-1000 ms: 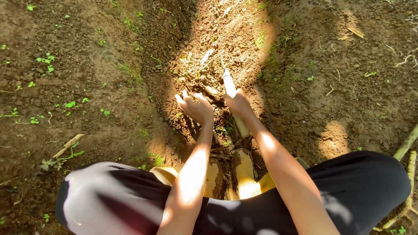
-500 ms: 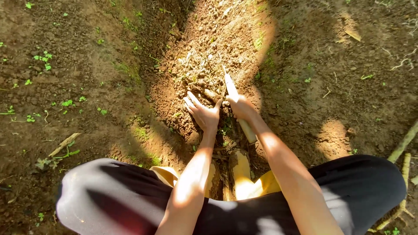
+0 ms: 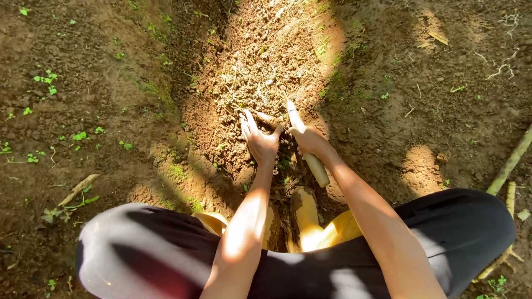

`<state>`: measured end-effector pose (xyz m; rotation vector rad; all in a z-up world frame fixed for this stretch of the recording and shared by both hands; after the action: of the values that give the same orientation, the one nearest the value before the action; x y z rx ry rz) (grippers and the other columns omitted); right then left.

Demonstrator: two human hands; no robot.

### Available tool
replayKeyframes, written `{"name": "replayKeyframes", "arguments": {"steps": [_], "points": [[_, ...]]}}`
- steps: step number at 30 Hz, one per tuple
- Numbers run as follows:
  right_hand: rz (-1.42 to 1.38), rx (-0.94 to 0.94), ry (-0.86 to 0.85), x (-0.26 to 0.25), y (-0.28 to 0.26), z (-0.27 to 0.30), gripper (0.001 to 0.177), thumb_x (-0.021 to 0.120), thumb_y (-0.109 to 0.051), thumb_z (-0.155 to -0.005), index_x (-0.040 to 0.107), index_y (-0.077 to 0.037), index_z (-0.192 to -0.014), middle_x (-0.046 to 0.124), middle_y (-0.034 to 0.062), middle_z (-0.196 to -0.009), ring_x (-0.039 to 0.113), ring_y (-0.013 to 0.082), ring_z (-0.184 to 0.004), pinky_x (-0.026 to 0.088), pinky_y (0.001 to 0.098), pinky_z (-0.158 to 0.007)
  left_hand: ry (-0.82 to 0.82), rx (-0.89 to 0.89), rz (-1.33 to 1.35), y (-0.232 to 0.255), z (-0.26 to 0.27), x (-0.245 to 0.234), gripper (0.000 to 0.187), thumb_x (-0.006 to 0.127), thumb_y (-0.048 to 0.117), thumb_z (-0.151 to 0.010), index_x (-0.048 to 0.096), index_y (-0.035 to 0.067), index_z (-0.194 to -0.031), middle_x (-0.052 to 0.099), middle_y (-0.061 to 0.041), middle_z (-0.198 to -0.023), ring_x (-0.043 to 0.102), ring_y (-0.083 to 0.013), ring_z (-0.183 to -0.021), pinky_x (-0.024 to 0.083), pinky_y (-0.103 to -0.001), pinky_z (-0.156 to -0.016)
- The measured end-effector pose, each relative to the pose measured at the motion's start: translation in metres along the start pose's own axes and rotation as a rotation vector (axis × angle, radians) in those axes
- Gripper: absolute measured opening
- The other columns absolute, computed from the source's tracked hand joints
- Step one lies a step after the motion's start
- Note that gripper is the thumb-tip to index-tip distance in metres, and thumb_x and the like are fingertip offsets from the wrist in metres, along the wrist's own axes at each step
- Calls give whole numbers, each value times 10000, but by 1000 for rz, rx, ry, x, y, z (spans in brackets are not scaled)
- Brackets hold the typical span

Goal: The person uses a hoe to dig a narrow trench in the soil, repeatedly striking and pulling the earth. They also use their hands to clear loose soil and debris from the trench. The person moves along the trench line to continue digging.

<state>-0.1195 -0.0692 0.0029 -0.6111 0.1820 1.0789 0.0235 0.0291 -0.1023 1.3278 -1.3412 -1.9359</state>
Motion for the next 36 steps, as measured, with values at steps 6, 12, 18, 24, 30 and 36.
{"name": "replayKeyframes", "arguments": {"steps": [6,12,18,24,30,36], "points": [[-329,-1,-146,13,21,-64,657,563,-525,-956,503,12,-1331,689,160,-882,723,246,-730,648,385,-615,253,-399,-205,-127,-7,33,953,736,620,-896,367,9,-1526,332,-273,-1572,427,-339,-1451,410,-453,-1203],[-332,23,-147,23,16,-87,514,433,-465,-970,518,-29,-1229,696,156,-867,720,263,-703,653,415,-588,173,-397,-228,24,-26,-32,904,427,802,-969,141,300,-1664,84,-176,-1722,76,-362,-1599,222,-740,-1188],[5,-53,-80,42,22,-76,671,306,-539,-1054,475,25,-1376,713,111,-805,751,217,-649,660,403,-623,19,-333,-217,-91,-14,67,788,409,676,-1048,85,330,-1677,-1,-97,-1743,10,-336,-1603,184,-591,-1278],[-56,-82,-34,40,18,-21,689,346,-536,-1058,503,89,-1300,666,157,-747,710,242,-607,623,428,-602,68,106,-504,-61,0,38,587,490,490,-1055,265,333,-1574,173,-176,-1694,172,-445,-1550,310,-612,-1212],[-36,-54,-72,30,11,6,744,373,-558,-1042,481,104,-1364,692,176,-802,728,252,-653,634,417,-597,30,-121,-421,-58,19,34,752,432,630,-1027,147,294,-1637,159,-155,-1695,211,-400,-1545,383,-585,-1201],[-130,16,-69,25,32,-32,741,437,-563,-998,442,53,-1408,690,177,-813,725,251,-663,649,416,-583,197,-493,-389,50,40,-56,881,513,679,-985,263,86,-1587,447,-240,-1465,425,-339,-1440,418,-491,-1169]]}}
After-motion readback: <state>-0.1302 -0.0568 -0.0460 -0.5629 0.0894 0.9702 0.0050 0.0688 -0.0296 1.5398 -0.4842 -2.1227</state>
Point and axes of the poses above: each hand's wrist, its own z-axis away from the middle knuckle, its own x-axis out of the palm, y = z × x, the point moved 7 cm from there along -z, towards the middle knuckle
